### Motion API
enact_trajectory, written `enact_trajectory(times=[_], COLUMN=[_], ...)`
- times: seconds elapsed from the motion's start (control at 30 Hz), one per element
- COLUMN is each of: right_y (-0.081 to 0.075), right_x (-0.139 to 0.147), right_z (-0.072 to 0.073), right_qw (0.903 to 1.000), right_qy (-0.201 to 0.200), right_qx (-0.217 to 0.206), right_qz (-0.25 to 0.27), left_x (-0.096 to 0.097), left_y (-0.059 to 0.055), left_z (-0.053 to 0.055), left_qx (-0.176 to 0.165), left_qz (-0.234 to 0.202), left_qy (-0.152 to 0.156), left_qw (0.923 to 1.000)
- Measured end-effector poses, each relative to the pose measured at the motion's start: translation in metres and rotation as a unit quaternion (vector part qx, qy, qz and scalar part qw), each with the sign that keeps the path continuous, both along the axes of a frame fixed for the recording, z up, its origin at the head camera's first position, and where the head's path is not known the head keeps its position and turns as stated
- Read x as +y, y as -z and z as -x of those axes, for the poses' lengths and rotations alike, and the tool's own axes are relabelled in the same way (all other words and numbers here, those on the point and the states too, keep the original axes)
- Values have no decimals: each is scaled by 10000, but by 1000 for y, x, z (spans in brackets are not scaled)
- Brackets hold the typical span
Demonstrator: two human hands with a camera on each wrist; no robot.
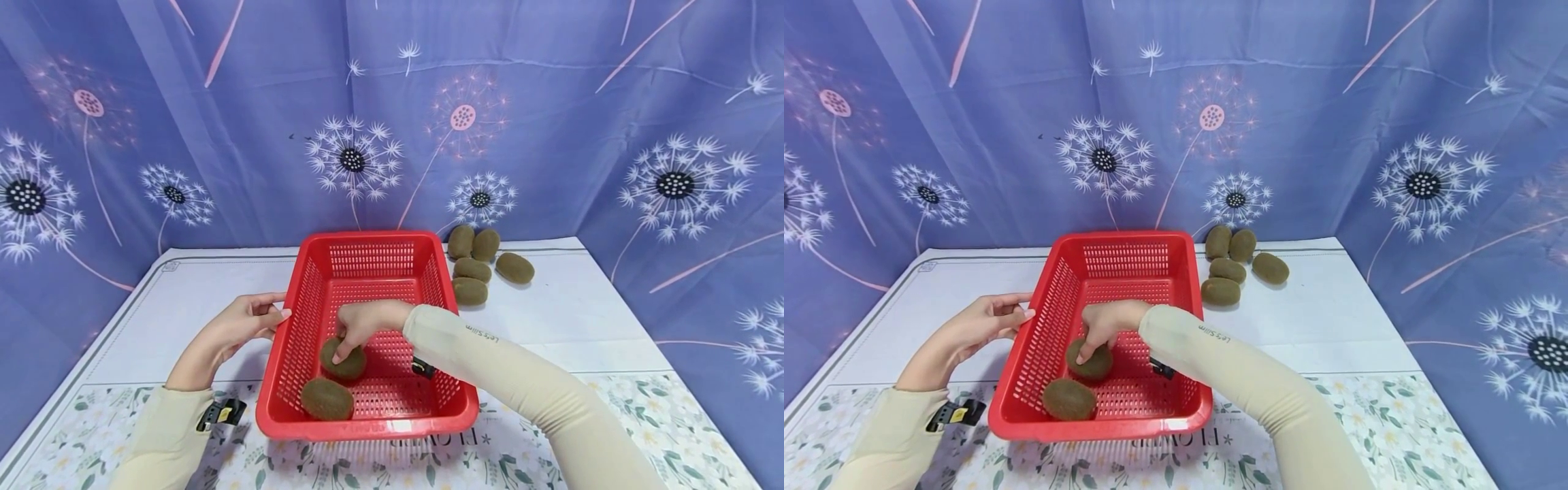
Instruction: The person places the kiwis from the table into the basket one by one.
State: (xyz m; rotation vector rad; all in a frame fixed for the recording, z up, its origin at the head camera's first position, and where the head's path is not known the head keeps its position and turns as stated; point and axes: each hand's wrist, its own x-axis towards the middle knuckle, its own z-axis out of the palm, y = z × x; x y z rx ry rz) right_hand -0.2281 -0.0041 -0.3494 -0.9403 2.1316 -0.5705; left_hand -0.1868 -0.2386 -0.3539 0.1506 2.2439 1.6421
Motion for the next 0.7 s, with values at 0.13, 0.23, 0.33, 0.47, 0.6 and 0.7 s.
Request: enact_trajectory(times=[0.13, 0.23, 0.33, 0.47, 0.6, 0.7], right_y=[-1, -2, -3, -6, -10, -12], right_x=[1, 1, 2, 2, 2, 2], right_z=[1, 1, 1, 0, 0, 1], right_qw=[9999, 9997, 9996, 9994, 9993, 9992], right_qy=[-134, -185, -224, -255, -178, -130], right_qx=[101, 144, 182, 237, 332, 391], right_qz=[35, 57, 74, 39, 11, 15], left_x=[0, 1, 1, 0, 1, 1], left_y=[-1, -1, -1, -1, -1, -1], left_z=[0, -1, 0, 0, 0, 0], left_qx=[-1, -2, -8, -23, -44, -52], left_qz=[22, 42, 39, 29, 46, 60], left_qy=[-17, -24, -25, -23, -29, -35], left_qw=[10000, 10000, 10000, 10000, 10000, 10000])
